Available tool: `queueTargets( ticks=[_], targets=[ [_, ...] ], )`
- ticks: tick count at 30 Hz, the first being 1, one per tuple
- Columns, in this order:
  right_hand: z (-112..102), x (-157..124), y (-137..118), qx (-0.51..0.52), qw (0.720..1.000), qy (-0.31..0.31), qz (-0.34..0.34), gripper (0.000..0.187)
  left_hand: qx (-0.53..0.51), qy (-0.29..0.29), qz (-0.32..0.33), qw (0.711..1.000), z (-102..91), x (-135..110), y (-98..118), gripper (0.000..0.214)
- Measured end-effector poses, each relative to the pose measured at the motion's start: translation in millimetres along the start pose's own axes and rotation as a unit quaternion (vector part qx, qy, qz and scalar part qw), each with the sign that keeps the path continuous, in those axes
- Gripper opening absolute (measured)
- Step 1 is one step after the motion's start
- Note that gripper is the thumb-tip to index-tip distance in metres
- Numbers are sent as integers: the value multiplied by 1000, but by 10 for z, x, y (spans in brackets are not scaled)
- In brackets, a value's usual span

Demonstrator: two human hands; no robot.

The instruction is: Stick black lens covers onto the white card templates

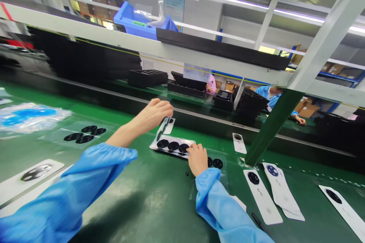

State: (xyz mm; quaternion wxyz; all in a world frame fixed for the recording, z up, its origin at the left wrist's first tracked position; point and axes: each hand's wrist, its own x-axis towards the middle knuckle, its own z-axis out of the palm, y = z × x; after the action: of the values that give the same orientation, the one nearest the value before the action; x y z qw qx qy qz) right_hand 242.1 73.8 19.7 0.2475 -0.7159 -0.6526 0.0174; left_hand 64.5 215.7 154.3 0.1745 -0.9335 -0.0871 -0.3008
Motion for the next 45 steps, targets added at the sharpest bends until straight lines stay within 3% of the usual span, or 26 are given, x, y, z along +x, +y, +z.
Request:
queueTargets(
  ticks=[3,6,9,12,15,18,21,29,32,34,37,41,45],
  targets=[
    [-164,72,-35,46,999,-3,-26,14,-4,21,-19,1000,-336,16,-59,26],
    [-509,140,-167,127,989,19,-78,32,-30,18,-8,999,-558,46,45,23],
    [-897,120,-364,209,968,44,-133,55,-85,-4,13,996,-640,66,271,22],
    [-1128,4,-509,314,934,33,-169,54,-191,-36,6,981,-656,67,522,23],
    [-1168,-136,-537,389,906,42,-161,35,-277,-58,-6,959,-661,63,722,24],
    [-1150,-256,-508,403,902,78,-134,8,-362,-70,-18,929,-662,60,848,19],
    [-1176,-364,-513,432,891,81,-116,13,-417,-76,-43,905,-663,49,912,15],
    [-1169,-548,-565,524,845,109,-4,22,-415,-53,-110,901,-712,9,961,19],
    [-1116,-603,-546,564,821,69,45,31,-434,-42,-149,888,-717,0,964,18],
    [-1083,-653,-528,577,813,15,70,42,-459,-44,-179,869,-692,-5,978,17],
    [-1033,-729,-484,578,809,-41,99,42,-514,-45,-229,825,-570,-21,1034,16],
    [-973,-809,-364,582,802,-25,128,43,-601,-10,-299,741,-283,-112,1205,46],
    [-940,-895,-202,574,805,3,151,46,-679,-66,-304,665,-87,-265,1459,74]
  ],
)
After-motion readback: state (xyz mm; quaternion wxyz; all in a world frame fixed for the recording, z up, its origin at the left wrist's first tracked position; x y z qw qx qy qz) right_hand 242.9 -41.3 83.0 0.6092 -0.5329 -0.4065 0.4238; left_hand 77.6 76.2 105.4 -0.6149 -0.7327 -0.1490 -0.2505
